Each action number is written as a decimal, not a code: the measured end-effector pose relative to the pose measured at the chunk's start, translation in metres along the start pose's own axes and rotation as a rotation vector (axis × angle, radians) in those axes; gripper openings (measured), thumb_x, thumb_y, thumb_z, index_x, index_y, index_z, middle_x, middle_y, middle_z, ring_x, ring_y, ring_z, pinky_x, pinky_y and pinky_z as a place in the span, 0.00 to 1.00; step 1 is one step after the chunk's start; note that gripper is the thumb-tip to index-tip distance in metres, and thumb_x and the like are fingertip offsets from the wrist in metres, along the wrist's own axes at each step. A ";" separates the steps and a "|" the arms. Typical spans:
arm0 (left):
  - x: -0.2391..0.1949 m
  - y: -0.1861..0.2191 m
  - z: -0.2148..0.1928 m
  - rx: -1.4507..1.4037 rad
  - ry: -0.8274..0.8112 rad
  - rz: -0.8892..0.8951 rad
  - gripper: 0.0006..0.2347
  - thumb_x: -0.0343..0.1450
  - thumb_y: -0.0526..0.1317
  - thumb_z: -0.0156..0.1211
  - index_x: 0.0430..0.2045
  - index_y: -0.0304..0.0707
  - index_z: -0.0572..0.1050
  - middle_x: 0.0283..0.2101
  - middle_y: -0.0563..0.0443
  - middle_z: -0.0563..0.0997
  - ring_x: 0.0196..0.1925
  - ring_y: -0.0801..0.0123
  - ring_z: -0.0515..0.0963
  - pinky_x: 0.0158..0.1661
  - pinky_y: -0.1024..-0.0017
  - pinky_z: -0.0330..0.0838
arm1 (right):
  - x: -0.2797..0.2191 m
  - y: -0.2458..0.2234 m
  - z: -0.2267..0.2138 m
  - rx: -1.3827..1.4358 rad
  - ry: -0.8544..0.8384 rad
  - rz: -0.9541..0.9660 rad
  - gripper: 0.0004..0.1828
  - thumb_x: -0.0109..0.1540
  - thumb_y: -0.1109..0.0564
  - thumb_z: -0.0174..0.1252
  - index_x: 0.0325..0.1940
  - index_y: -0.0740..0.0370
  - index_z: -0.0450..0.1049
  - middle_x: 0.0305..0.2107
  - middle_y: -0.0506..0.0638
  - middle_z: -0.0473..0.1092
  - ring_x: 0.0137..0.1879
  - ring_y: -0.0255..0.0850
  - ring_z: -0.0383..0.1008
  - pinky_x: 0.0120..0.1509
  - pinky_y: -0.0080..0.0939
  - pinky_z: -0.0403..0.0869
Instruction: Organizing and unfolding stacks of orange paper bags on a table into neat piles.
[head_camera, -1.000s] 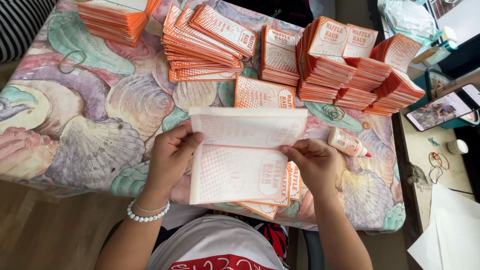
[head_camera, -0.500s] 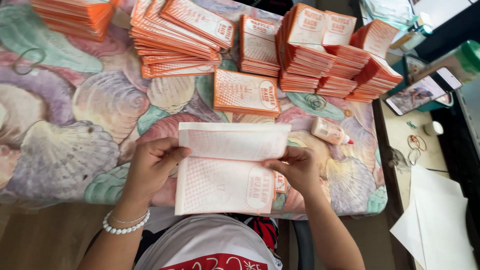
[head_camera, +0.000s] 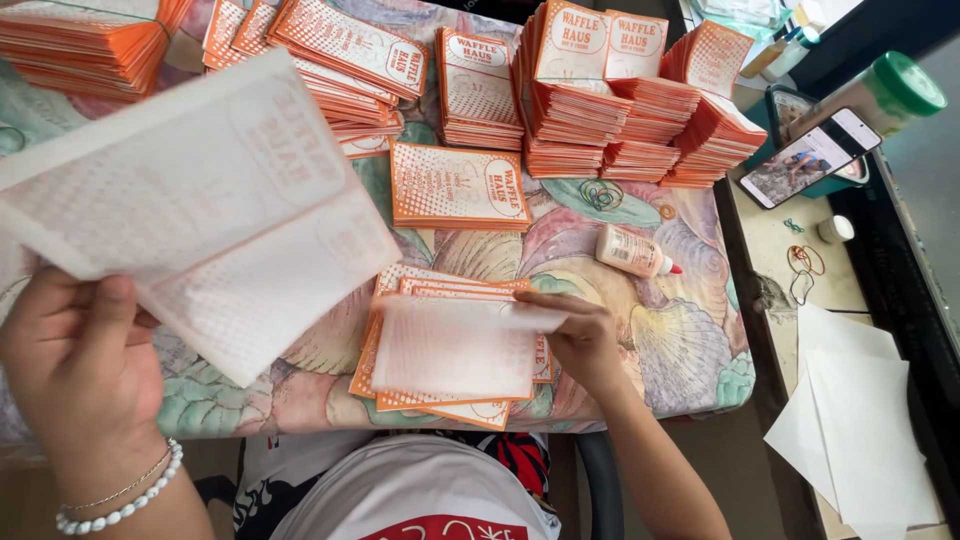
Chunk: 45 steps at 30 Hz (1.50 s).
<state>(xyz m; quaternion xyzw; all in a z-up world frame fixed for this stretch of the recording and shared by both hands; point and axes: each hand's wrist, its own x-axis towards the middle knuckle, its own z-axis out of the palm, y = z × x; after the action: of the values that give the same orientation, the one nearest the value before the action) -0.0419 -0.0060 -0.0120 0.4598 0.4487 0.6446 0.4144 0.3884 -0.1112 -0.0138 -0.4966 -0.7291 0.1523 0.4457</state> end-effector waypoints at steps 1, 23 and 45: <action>-0.004 -0.001 0.003 0.004 0.000 -0.002 0.13 0.78 0.45 0.64 0.50 0.37 0.73 0.37 0.58 0.75 0.37 0.81 0.73 0.33 0.84 0.64 | -0.001 0.003 0.001 0.003 0.000 0.003 0.12 0.65 0.69 0.54 0.48 0.66 0.81 0.50 0.57 0.78 0.55 0.49 0.82 0.58 0.44 0.81; -0.051 -0.038 0.119 0.605 -0.649 0.616 0.14 0.66 0.22 0.51 0.35 0.38 0.83 0.55 0.41 0.79 0.66 0.38 0.69 0.65 0.39 0.56 | 0.174 0.024 0.021 -0.255 0.057 -0.019 0.16 0.60 0.61 0.65 0.52 0.53 0.82 0.46 0.52 0.78 0.50 0.55 0.80 0.53 0.53 0.77; -0.027 -0.010 0.093 0.074 -0.121 0.392 0.09 0.72 0.33 0.59 0.45 0.31 0.78 0.44 0.38 0.83 0.50 0.48 0.82 0.50 0.56 0.76 | 0.269 0.031 0.049 -0.459 0.120 0.032 0.08 0.57 0.45 0.75 0.38 0.40 0.84 0.28 0.40 0.77 0.40 0.43 0.80 0.48 0.41 0.77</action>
<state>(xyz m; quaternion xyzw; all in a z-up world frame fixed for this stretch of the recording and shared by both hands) 0.0549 -0.0104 -0.0112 0.5910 0.3482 0.6674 0.2898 0.3377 0.1449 0.0723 -0.6044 -0.7089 -0.0401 0.3613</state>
